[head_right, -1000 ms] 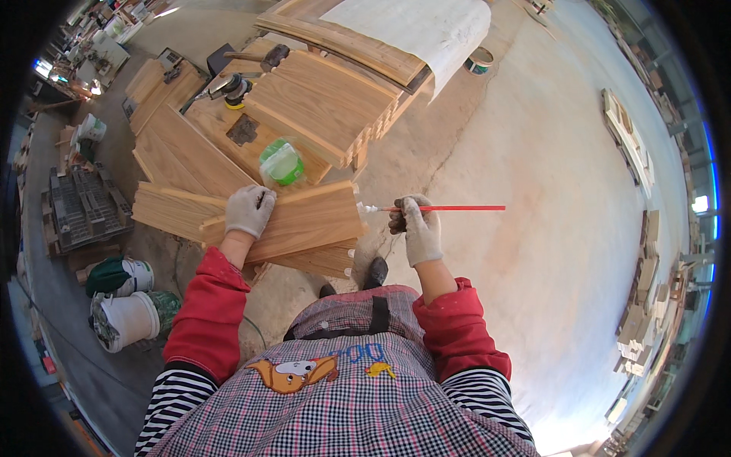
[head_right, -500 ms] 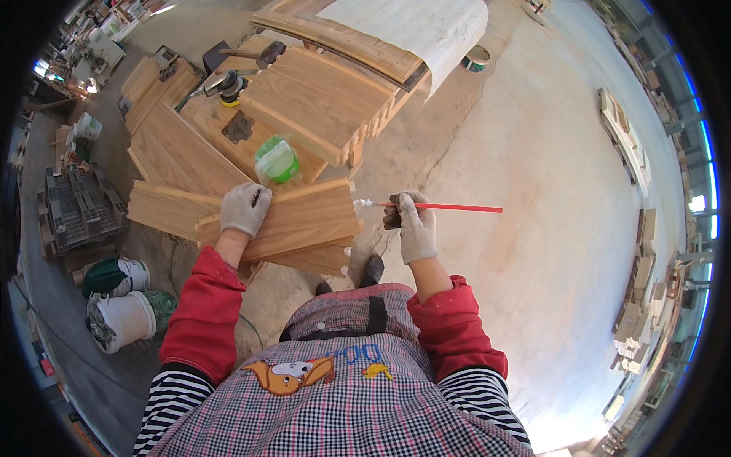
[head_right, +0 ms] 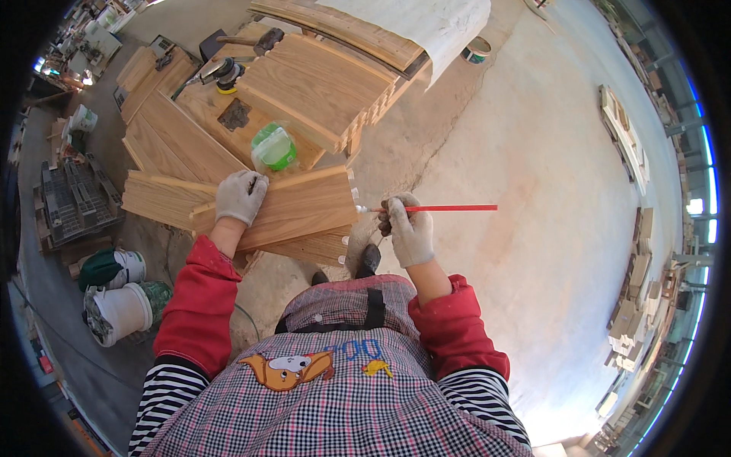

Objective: The person applies glue to wooden pieces using a brush, then assembles them by tapping with a mallet. The person sits on the floor to join the pieces and uses a cloth to wipe excess glue.

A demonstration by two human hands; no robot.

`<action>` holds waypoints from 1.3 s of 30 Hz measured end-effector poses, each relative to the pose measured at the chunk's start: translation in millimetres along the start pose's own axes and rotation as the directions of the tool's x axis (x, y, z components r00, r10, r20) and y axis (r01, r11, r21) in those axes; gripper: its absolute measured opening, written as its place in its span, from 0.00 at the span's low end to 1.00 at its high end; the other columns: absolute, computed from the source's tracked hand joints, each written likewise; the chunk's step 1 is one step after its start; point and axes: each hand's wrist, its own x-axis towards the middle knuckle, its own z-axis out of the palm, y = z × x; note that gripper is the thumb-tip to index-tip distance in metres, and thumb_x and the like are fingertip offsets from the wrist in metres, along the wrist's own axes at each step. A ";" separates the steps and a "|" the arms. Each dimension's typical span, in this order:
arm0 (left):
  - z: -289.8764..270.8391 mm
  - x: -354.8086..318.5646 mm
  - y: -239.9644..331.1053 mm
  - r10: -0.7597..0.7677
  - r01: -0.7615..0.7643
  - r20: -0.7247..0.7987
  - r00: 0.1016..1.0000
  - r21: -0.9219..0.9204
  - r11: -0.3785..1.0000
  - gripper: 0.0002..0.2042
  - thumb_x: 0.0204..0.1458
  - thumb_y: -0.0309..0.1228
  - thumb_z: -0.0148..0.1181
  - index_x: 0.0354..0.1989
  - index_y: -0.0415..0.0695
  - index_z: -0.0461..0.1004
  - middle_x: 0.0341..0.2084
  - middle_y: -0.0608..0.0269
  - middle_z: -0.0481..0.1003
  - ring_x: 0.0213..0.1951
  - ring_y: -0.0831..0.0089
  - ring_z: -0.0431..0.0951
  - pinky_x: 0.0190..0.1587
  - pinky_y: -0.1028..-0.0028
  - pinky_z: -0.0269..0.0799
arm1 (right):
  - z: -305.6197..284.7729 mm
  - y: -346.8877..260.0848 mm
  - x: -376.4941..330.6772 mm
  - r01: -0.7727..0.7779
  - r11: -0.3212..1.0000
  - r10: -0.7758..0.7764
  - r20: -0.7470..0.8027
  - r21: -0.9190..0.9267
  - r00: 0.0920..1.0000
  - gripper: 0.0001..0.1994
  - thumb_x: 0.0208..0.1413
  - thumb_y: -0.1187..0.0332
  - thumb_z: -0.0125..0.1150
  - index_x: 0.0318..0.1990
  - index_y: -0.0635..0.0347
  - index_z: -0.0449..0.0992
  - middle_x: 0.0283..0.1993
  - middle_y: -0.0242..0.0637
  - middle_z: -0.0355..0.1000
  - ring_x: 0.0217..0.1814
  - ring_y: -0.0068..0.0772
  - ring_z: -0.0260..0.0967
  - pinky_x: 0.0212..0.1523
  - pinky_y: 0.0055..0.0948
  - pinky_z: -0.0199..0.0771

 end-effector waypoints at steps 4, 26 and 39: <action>0.4 -0.6 -1.0 -0.001 0.001 0.005 1.000 0.013 1.000 0.14 0.52 0.41 0.55 0.27 0.44 0.78 0.28 0.54 0.77 0.35 0.53 0.76 0.39 0.59 0.71 | -5.6 -0.9 -9.1 -0.041 0.999 0.041 -0.015 -0.006 0.999 0.11 0.62 0.64 0.51 0.36 0.64 0.69 0.25 0.35 0.68 0.22 0.23 0.65 0.22 0.22 0.68; 6.5 -2.5 -7.8 0.039 -0.038 -0.055 0.998 0.010 0.999 0.14 0.53 0.42 0.55 0.25 0.46 0.77 0.25 0.58 0.75 0.34 0.56 0.75 0.37 0.58 0.69 | -0.6 -8.5 -4.9 -0.044 0.999 0.043 -0.017 -0.026 0.999 0.09 0.63 0.66 0.51 0.35 0.63 0.70 0.26 0.32 0.68 0.22 0.19 0.63 0.23 0.20 0.65; 6.4 -1.4 -6.1 0.054 -0.054 -0.054 0.997 0.003 0.999 0.14 0.54 0.42 0.55 0.25 0.47 0.77 0.24 0.57 0.75 0.34 0.55 0.75 0.37 0.58 0.69 | 7.9 -5.4 0.6 0.079 0.984 -0.074 0.035 -0.159 0.997 0.09 0.63 0.66 0.49 0.37 0.63 0.70 0.27 0.30 0.68 0.26 0.16 0.63 0.27 0.19 0.65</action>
